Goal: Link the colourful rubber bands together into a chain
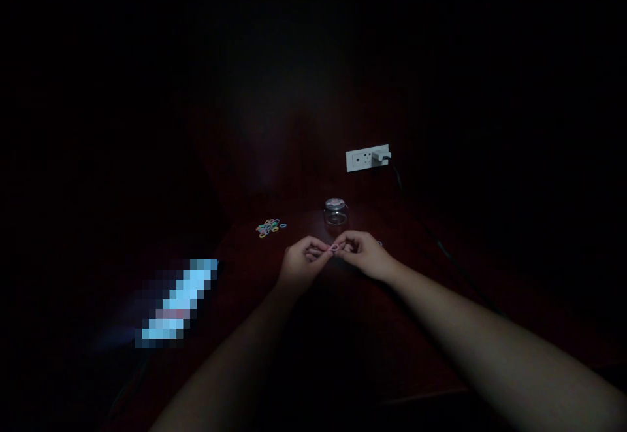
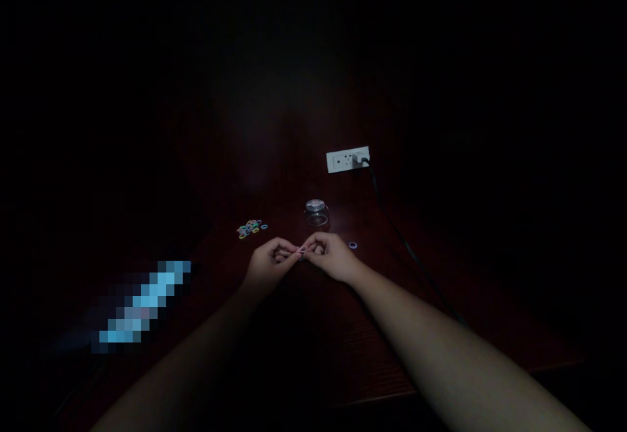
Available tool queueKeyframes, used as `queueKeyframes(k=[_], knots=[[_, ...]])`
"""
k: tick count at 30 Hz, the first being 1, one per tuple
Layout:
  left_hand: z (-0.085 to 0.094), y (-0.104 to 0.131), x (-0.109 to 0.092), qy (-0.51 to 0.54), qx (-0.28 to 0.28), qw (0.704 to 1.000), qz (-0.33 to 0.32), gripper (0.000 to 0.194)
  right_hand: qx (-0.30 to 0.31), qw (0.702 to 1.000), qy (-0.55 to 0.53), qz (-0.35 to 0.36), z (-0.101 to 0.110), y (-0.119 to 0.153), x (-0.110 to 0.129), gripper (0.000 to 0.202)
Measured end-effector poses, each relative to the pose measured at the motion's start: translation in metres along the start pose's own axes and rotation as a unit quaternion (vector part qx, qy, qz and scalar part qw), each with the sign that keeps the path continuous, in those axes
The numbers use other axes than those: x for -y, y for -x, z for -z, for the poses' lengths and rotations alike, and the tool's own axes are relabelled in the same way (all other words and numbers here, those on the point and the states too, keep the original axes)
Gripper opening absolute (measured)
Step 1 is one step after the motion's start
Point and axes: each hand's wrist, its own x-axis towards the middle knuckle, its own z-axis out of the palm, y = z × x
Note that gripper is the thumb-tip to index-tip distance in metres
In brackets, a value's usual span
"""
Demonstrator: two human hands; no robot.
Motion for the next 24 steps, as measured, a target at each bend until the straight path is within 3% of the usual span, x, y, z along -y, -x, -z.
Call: queueKeyframes(k=[24], knots=[[0.0005,-0.0003,-0.0080,0.006,-0.004,1.000,0.004,0.021,-0.010,0.995,0.092,0.029,0.0057,0.0008,0.0050,0.026]])
